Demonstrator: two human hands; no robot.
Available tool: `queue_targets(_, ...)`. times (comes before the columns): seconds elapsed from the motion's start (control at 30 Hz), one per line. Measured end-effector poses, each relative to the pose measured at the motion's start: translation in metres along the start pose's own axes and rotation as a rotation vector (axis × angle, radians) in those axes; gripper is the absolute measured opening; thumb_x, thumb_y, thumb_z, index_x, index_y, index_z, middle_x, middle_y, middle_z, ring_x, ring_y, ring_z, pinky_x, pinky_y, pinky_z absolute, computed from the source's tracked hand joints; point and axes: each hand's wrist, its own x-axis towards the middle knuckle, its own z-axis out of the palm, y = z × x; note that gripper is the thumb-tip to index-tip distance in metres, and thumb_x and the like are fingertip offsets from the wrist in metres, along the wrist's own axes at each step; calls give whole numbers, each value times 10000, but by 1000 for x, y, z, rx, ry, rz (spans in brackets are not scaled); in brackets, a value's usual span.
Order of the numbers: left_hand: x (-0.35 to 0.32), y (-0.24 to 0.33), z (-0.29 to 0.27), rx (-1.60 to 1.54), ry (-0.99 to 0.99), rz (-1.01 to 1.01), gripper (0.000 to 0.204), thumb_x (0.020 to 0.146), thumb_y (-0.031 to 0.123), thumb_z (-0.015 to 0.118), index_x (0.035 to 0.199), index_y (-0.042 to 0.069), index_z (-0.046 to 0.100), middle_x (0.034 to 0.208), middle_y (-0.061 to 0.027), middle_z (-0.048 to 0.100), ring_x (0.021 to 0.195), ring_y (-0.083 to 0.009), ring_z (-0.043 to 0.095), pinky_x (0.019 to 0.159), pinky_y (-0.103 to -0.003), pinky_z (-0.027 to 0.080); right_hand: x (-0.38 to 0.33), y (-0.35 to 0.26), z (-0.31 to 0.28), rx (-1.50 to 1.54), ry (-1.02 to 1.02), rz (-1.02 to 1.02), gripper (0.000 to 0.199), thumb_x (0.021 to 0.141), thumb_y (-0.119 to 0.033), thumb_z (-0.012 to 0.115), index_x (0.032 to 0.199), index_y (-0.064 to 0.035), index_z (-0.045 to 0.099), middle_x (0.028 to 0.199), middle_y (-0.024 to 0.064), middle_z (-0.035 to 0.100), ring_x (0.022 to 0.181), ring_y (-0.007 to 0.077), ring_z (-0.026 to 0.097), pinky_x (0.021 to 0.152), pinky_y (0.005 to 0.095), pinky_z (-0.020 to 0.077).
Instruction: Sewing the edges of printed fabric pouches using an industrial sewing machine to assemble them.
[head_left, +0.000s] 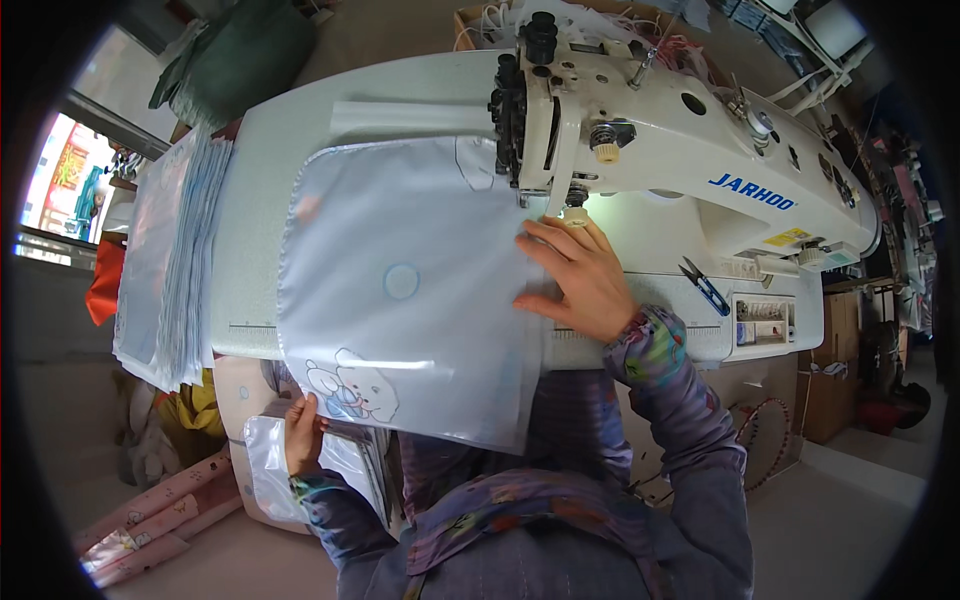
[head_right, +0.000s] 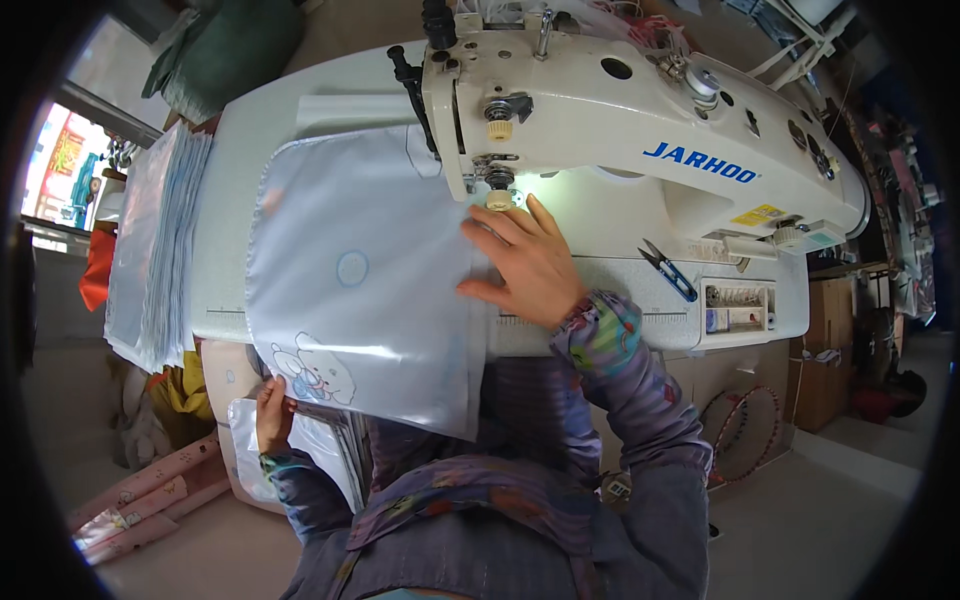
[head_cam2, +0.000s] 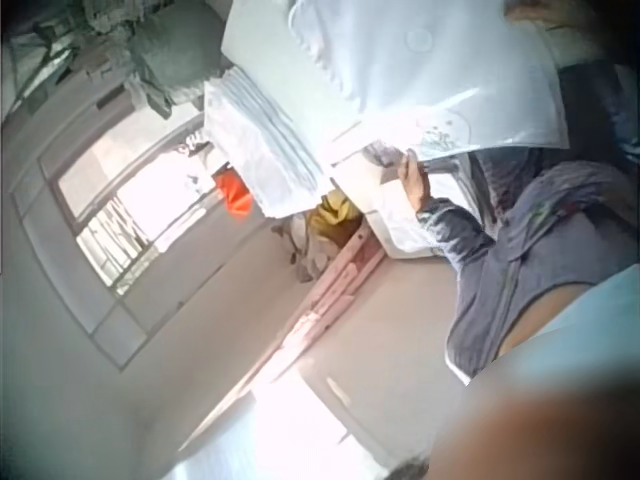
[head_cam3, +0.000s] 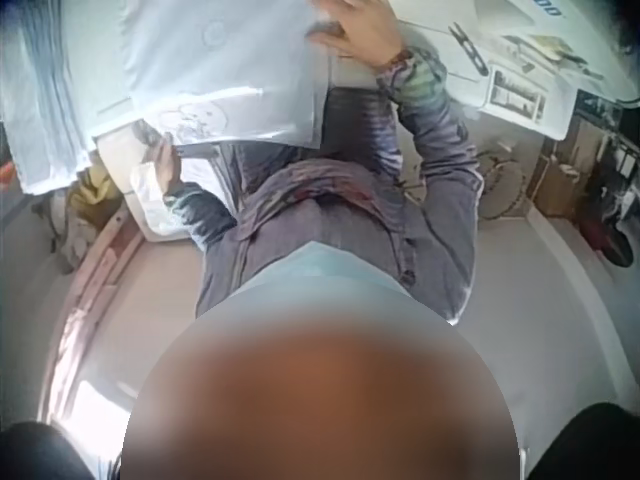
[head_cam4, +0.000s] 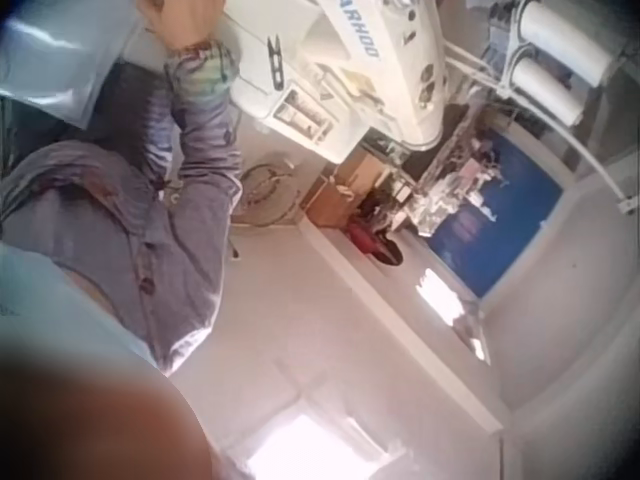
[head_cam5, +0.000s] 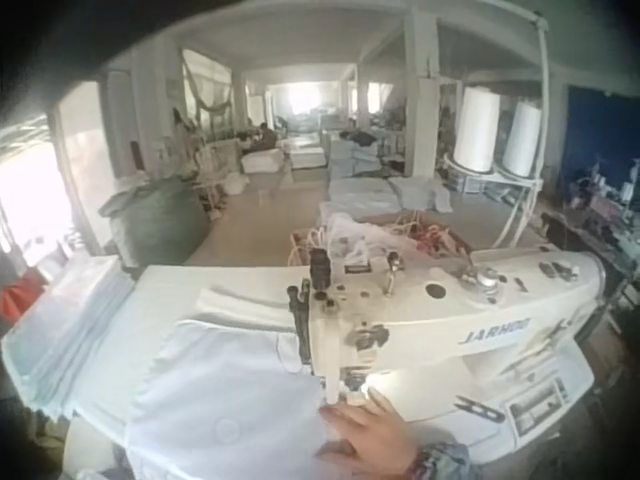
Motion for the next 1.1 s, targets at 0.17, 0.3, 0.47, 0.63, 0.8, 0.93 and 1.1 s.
queue_targets(0.17, -16, 11, 33, -108, 28, 172, 181, 1048, 271, 719, 955, 116, 735, 743, 57, 639, 639, -45, 537, 615, -213, 418, 0, 1, -3, 13, -15, -10, 691, 836, -458, 849, 1387, -86, 658, 1477, 92, 604, 1394, 319, 534, 1179, 489, 382)
queue_targets(0.3, -16, 37, 47, -15, 99, 262, 176, 1012, 262, 768, 925, 109, 753, 748, 64, 652, 639, -25, 512, 607, -210, 380, 0, -1, -5, 36, -14, -23, 673, 833, -432, 857, 1377, -82, 672, 1461, 87, 622, 1386, 312, 544, 1176, 489, 387)
queue_targets(0.47, -7, 69, 72, 156, 170, 344, 150, 1003, 253, 776, 963, 108, 773, 759, 84, 653, 635, -12, 458, 600, -209, 337, 0, 0, -4, 49, -18, -13, 663, 836, -427, 857, 1374, -81, 681, 1452, 83, 636, 1379, 308, 553, 1176, 489, 388)
queue_targets(0.63, 12, 106, 93, 316, 240, 444, 175, 1004, 183, 758, 915, 36, 727, 684, 62, 575, 600, -11, 403, 556, -229, 294, 0, 1, -5, 50, -14, -14, 665, 839, -425, 855, 1386, -90, 681, 1461, 78, 639, 1375, 297, 562, 1178, 487, 387)
queue_targets(0.8, 53, 132, 106, 638, 295, 530, 265, 993, 147, 741, 802, -13, 649, 651, 54, 529, 603, -38, 418, 532, -256, 306, 0, 2, -6, 38, -18, -5, 658, 834, -408, 861, 1385, -96, 684, 1456, 63, 650, 1371, 283, 573, 1178, 490, 388)
queue_targets(0.93, 86, 148, 113, 858, 361, 612, 380, 951, 214, 767, 777, -35, 539, 614, -93, 426, 581, -128, 376, 534, -346, 360, 1, 0, -6, 54, -21, -5, 650, 825, -385, 869, 1379, -97, 688, 1452, 56, 655, 1365, 278, 582, 1176, 489, 390)
queue_targets(1.1, 116, 169, 133, 952, 363, 737, 310, 928, 233, 784, 845, -27, 637, 618, -128, 500, 557, -192, 412, 550, -366, 400, -1, 0, -5, 38, -11, -19, 631, 816, -352, 874, 1362, -92, 695, 1447, 63, 657, 1348, 281, 603, 1161, 473, 406)
